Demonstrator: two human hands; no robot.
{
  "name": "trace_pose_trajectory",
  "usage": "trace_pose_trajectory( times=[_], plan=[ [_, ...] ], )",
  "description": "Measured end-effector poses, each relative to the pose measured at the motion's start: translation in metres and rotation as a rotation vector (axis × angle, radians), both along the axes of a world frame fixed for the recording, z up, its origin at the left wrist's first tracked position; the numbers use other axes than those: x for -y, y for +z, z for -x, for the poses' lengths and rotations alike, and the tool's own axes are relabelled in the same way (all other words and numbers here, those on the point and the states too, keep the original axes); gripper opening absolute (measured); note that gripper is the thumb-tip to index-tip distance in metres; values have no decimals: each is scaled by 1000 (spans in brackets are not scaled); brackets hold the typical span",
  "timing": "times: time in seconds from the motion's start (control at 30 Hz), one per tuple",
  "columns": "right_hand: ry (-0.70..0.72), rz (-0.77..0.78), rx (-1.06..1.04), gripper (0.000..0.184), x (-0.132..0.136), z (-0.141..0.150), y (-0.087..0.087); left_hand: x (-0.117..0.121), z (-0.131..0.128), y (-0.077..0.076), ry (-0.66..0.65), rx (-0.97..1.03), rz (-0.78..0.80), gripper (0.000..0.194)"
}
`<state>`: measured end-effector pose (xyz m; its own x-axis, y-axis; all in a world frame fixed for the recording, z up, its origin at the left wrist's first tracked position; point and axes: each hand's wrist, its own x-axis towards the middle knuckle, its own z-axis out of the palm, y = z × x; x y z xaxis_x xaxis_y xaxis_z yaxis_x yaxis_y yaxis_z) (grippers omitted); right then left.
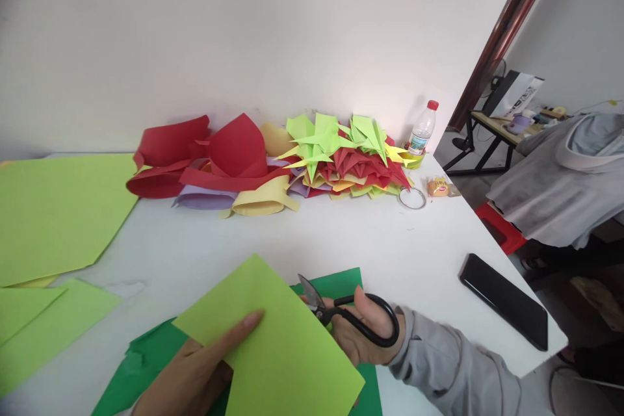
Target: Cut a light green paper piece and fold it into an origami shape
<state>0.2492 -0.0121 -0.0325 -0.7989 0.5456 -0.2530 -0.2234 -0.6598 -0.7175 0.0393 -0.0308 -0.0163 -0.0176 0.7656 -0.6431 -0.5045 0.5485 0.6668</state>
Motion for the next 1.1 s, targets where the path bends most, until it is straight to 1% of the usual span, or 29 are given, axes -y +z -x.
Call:
trace_pose_trajectory(
  times=[0.1,0.17,0.3,0.57,0.73,0.9,1.0,1.1],
  plan=[
    [-38,-68,-179,87,2,5,7,2,-1,-1,-6,4,-16,50],
    [-51,-77,-207,84,2,8,9,2,-2,-1,-4,-7,-25,49],
    [-84,-88,-193,85,3,8,7,3,-4,1,31,-14,-32,49],
    [-111,-104,-206,83,2,6,2,2,-5,7,67,0,-26,52],
    [-103,-110,-150,88,1,5,2,1,-4,8,74,-12,-31,50],
    [-81,-114,-69,95,1,3,-1,0,-3,7,68,14,-3,52],
    [-74,-105,-68,97,1,2,-1,0,-3,8,55,22,-11,50],
    [-67,-107,-90,97,2,4,4,2,-5,9,21,17,-33,47]
  ],
)
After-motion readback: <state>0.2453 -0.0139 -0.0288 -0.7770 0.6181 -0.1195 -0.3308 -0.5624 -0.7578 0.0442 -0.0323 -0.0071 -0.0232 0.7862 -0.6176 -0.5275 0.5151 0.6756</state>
